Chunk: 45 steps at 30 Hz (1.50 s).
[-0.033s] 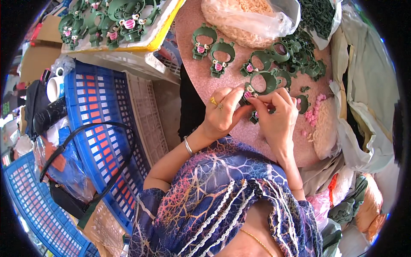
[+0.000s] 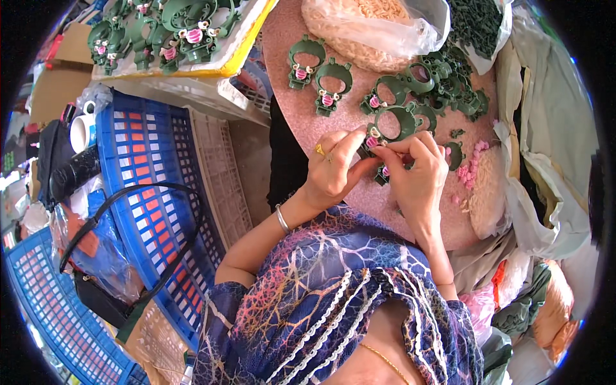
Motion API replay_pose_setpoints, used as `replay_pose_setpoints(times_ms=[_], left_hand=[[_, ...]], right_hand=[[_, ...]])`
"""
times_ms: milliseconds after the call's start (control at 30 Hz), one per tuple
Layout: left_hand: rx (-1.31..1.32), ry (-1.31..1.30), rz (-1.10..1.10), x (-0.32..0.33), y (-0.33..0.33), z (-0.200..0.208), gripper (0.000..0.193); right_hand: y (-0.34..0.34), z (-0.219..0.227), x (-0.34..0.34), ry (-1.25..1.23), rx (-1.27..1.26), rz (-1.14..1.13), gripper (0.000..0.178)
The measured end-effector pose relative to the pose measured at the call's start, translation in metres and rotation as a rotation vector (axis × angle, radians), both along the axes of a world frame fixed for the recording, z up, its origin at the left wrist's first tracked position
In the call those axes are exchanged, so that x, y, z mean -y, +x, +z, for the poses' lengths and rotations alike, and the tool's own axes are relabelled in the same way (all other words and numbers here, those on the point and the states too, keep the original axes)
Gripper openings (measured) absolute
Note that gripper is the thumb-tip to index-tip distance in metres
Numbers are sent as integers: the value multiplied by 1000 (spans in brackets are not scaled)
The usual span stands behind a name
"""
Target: Manually attaching small pink plastic flower components onto circular green plastic toy frames.
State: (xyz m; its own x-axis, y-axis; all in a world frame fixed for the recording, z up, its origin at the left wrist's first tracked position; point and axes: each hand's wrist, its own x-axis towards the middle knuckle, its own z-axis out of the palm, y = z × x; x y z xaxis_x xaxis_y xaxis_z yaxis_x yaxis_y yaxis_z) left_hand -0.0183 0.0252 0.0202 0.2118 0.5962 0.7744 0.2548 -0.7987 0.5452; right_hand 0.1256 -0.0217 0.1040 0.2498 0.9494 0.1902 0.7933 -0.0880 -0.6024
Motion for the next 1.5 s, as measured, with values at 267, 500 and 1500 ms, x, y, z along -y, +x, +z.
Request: replay_pose_setpoints(times_ms=[267,500,1500], left_hand=[[16,-94,31,-2,0,0,64],[45,-5,-1,-1,3,4,66],[-30,-22,-175,5,-2,0,48]], right_hand=[[9,4,-3,267,147,172,45],[6,3,-5,248,183,120,48],[11,3,-9,103,218,181,47]])
